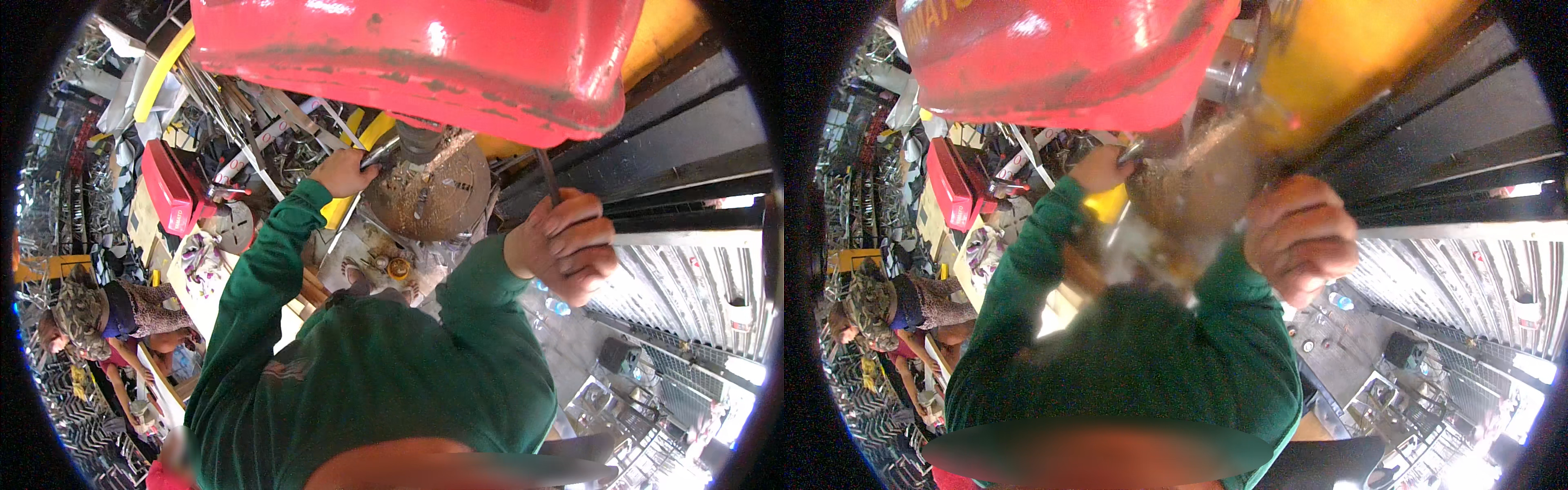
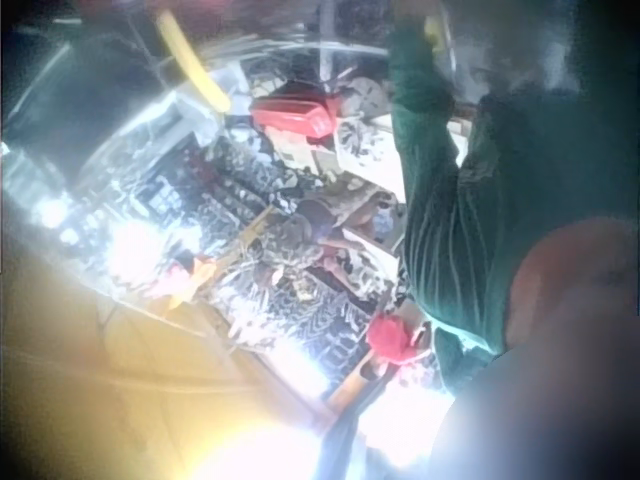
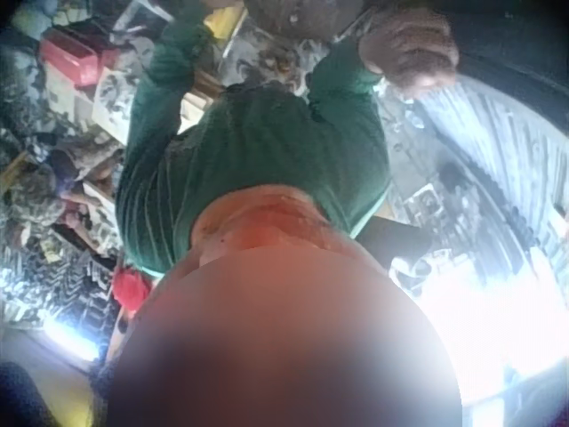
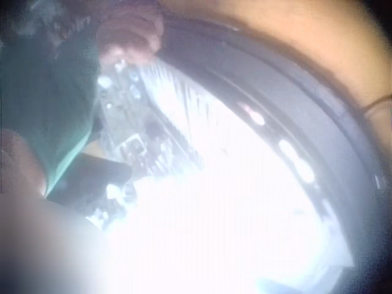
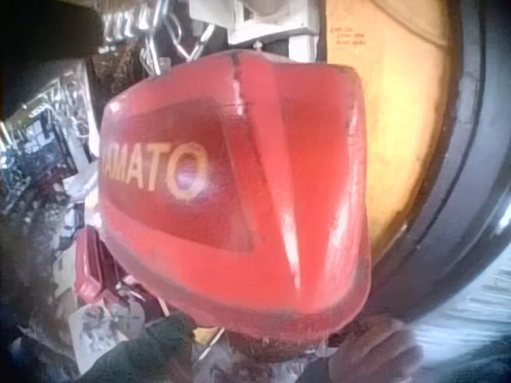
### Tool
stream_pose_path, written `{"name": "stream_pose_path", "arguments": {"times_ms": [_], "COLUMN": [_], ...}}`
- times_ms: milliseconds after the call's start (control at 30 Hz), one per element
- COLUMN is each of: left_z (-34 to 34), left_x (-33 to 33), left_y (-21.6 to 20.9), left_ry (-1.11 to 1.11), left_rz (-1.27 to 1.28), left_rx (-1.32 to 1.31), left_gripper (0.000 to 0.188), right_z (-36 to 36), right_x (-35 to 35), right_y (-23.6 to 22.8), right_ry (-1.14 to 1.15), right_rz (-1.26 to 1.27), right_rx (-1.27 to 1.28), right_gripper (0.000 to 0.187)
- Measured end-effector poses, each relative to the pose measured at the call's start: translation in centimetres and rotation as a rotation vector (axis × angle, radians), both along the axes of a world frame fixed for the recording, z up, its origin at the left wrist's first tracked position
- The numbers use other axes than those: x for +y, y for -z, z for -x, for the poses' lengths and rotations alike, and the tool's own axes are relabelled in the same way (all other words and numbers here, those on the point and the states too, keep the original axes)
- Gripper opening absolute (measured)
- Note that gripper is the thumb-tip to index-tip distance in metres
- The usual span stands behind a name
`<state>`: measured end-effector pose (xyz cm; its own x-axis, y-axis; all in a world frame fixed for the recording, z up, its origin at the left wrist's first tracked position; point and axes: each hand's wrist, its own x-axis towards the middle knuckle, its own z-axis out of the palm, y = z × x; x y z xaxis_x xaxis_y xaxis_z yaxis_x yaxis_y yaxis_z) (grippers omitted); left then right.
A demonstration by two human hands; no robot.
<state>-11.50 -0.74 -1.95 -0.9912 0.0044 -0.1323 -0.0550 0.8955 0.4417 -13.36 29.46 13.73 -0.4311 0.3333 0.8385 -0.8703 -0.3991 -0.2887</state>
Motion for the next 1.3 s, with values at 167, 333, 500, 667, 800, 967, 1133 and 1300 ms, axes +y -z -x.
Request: {"name": "stream_pose_path", "arguments": {"times_ms": [167,333,500,667,800,967,1133,1300], "left_z": [0.0,0.8,0.9,-0.3,-0.9,-0.4,0.2,0.1], "left_x": [0.4,-0.3,0.2,0.3,0.6,0.5,-0.3,0.0], "left_y": [1.0,1.4,1.0,0.4,0.4,0.5,0.0,0.4], "left_ry": [0.047,0.192,0.231,0.028,0.026,0.064,0.080,0.077], "left_rz": [-0.060,0.017,-0.075,-0.036,-0.019,-0.087,-0.066,-0.012], "left_rx": [0.220,0.355,0.571,0.148,0.259,0.242,0.183,0.182], "left_gripper": [0.039,0.044,0.041,0.031,0.034,0.034,0.042,0.032], "right_z": [1.0,1.1,1.2,1.2,1.2,0.4,0.4,0.0], "right_x": [1.0,0.8,0.9,0.6,0.6,0.6,0.2,0.9], "right_y": [-3.3,-3.2,-2.8,-2.9,-3.0,-3.1,-3.2,-2.7], "right_ry": [-0.395,-0.329,-0.363,-0.363,-0.295,-0.212,-0.171,-0.225], "right_rz": [0.098,0.081,0.088,0.092,0.121,0.091,0.150,0.098], "right_rx": [0.087,0.090,0.106,0.095,0.095,0.003,-0.040,-0.107], "right_gripper": [0.039,0.037,0.034,0.036,0.039,0.042,0.043,0.038]}}
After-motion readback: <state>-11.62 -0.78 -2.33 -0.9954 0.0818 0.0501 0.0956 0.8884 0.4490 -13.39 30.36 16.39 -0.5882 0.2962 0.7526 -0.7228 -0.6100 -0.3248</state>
